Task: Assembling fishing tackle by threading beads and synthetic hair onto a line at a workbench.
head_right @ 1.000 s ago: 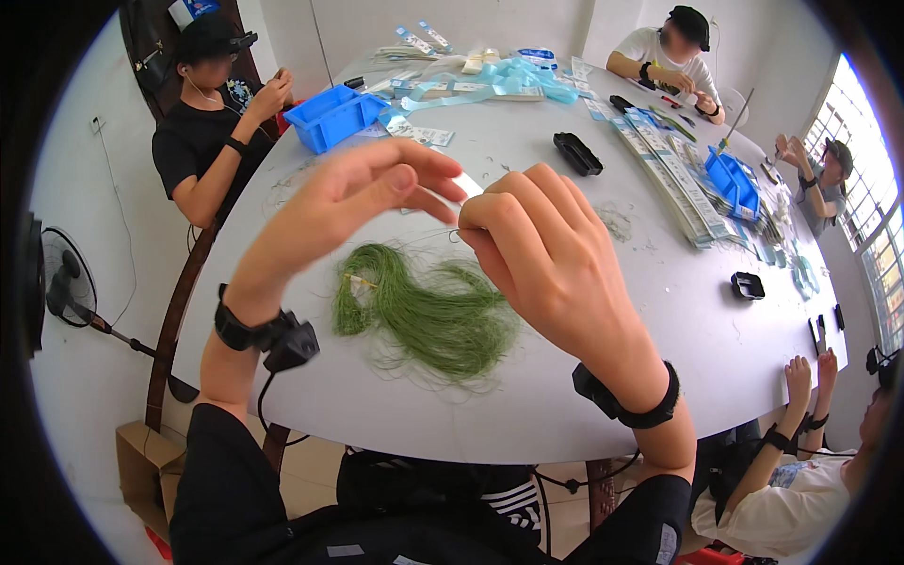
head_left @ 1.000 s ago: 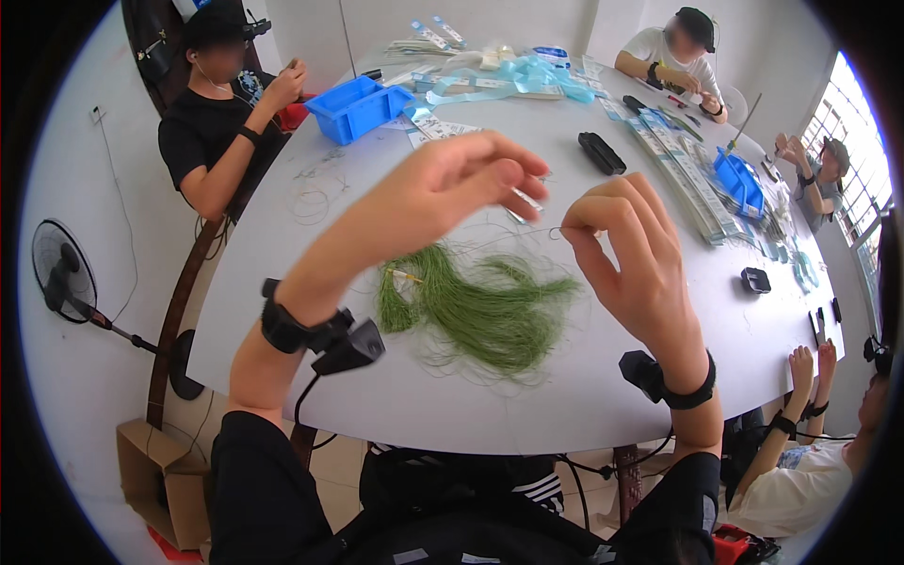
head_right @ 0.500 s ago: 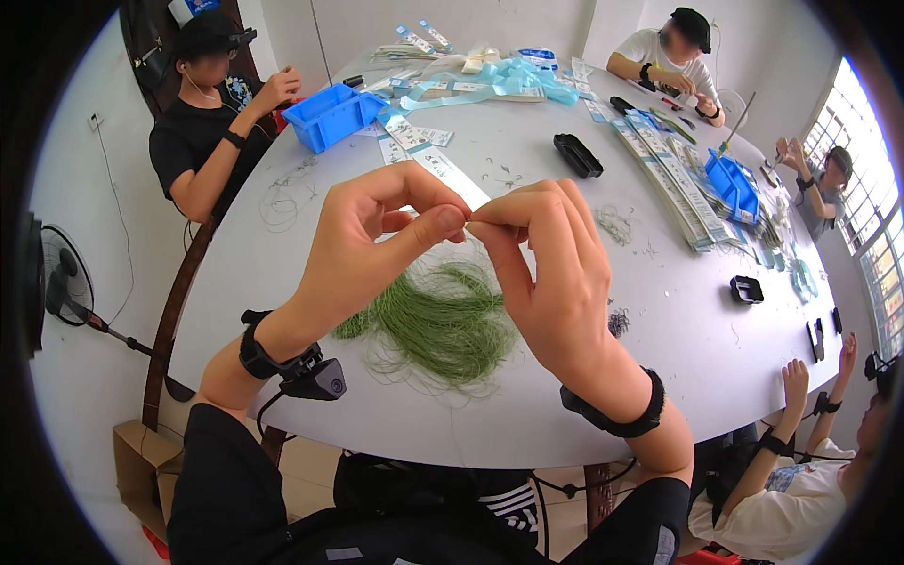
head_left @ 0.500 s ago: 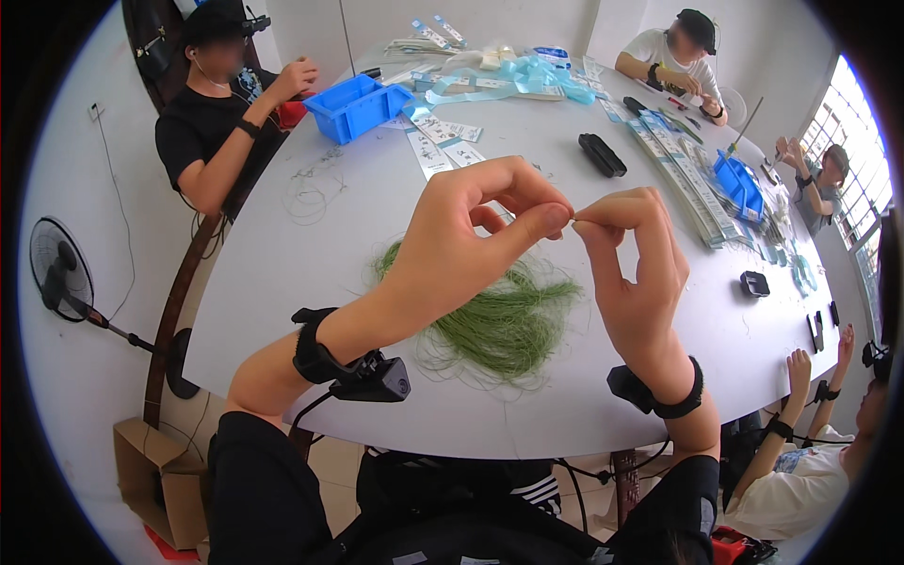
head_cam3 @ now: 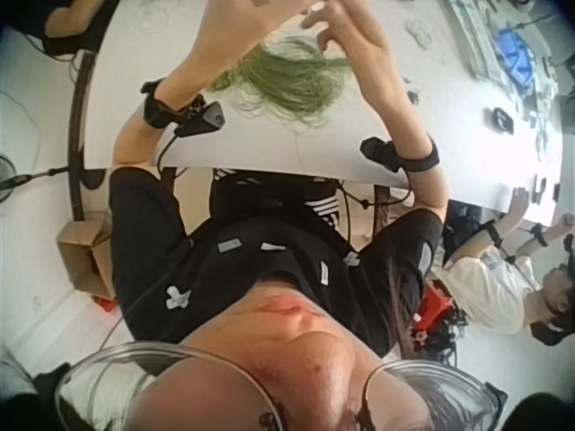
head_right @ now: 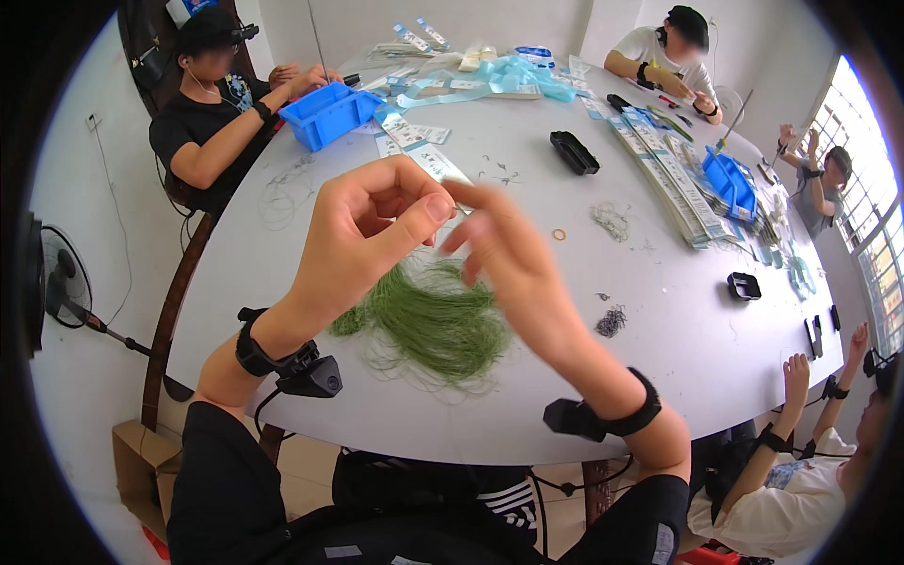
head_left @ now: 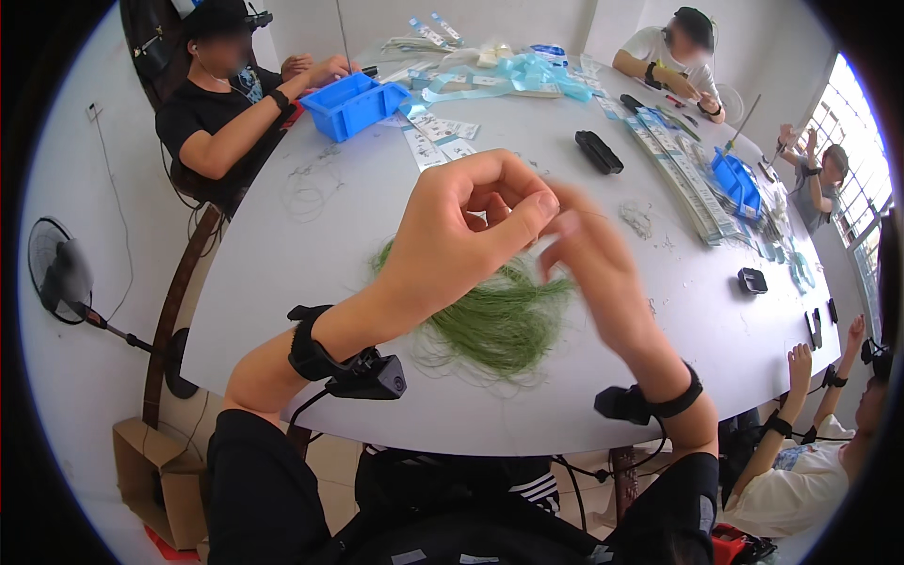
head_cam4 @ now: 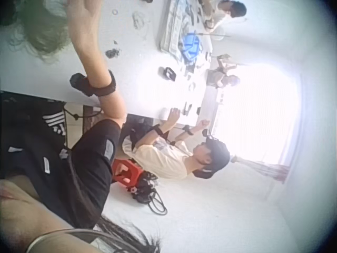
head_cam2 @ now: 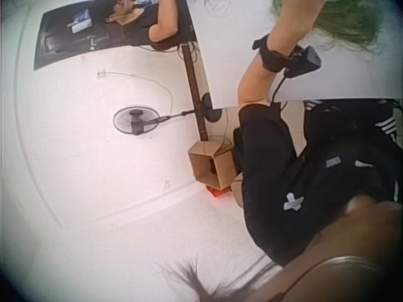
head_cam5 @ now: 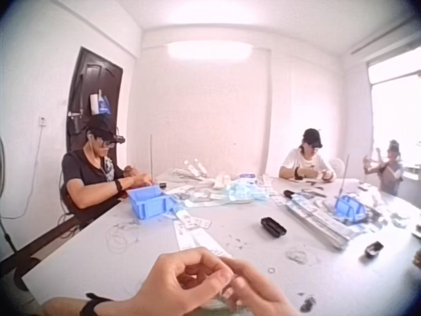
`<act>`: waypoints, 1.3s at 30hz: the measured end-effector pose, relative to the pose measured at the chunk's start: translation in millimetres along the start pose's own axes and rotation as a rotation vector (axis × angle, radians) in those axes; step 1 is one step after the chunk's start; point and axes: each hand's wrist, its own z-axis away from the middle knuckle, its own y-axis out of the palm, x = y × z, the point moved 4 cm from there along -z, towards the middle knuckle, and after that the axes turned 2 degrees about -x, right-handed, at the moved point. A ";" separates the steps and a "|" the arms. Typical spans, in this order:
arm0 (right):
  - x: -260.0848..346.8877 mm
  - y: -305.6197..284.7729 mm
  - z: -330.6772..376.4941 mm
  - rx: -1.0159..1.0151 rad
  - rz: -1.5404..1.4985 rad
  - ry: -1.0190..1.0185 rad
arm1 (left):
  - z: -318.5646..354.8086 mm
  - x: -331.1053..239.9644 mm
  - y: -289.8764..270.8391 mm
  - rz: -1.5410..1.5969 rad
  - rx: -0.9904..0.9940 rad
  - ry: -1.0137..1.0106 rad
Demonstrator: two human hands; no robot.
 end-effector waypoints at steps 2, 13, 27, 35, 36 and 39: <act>-9.5 25.3 11.4 0.228 -0.127 0.173 | -1.7 2.1 0.8 0.023 -0.015 0.048; 8.9 19.3 8.1 0.180 -0.093 0.088 | -6.6 -5.9 -14.5 0.123 -0.107 -0.006; 47.2 -37.6 4.6 -0.057 0.078 -0.060 | -16.2 -2.5 -41.7 0.057 -0.283 0.051; 97.3 -98.9 8.9 0.134 -0.588 -0.469 | -14.8 -7.4 -32.6 -0.090 -0.161 0.042; 102.1 -98.6 9.7 0.233 -0.658 -0.485 | -14.3 -8.5 -29.9 -0.132 -0.157 0.059; 114.2 -98.0 12.0 0.352 -0.708 -0.419 | -15.3 -6.2 -23.1 -0.151 -0.134 0.139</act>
